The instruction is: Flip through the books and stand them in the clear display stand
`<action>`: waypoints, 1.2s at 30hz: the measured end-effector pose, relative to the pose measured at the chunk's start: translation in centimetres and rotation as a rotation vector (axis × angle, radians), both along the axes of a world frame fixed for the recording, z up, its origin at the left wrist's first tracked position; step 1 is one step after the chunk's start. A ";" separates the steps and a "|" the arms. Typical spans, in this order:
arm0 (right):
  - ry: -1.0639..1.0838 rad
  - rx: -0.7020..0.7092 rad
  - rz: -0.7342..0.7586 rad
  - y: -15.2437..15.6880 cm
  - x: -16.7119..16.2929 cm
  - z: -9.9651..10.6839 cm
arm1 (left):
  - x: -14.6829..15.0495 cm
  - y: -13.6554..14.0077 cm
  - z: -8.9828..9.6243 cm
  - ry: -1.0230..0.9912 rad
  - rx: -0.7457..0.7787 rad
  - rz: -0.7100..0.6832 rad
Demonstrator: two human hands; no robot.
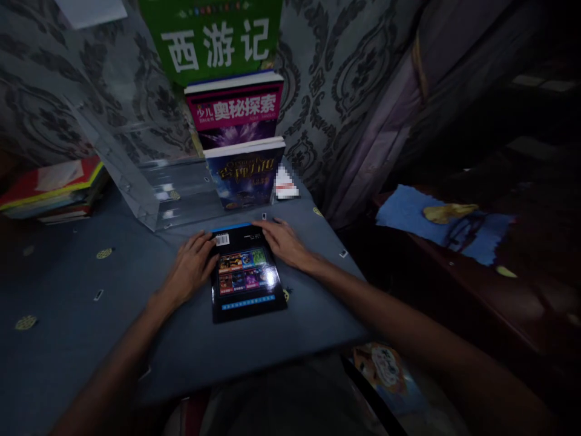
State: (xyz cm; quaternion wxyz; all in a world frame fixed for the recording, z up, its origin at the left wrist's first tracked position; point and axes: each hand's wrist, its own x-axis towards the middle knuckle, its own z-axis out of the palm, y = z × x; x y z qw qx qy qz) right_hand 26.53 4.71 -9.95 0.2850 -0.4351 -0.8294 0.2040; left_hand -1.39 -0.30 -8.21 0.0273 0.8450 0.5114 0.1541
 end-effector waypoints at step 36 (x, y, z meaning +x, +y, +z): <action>-0.076 0.233 0.318 -1.5 -4.2 1.3 | -0.6 2.2 1.4 -0.260 -0.175 -0.028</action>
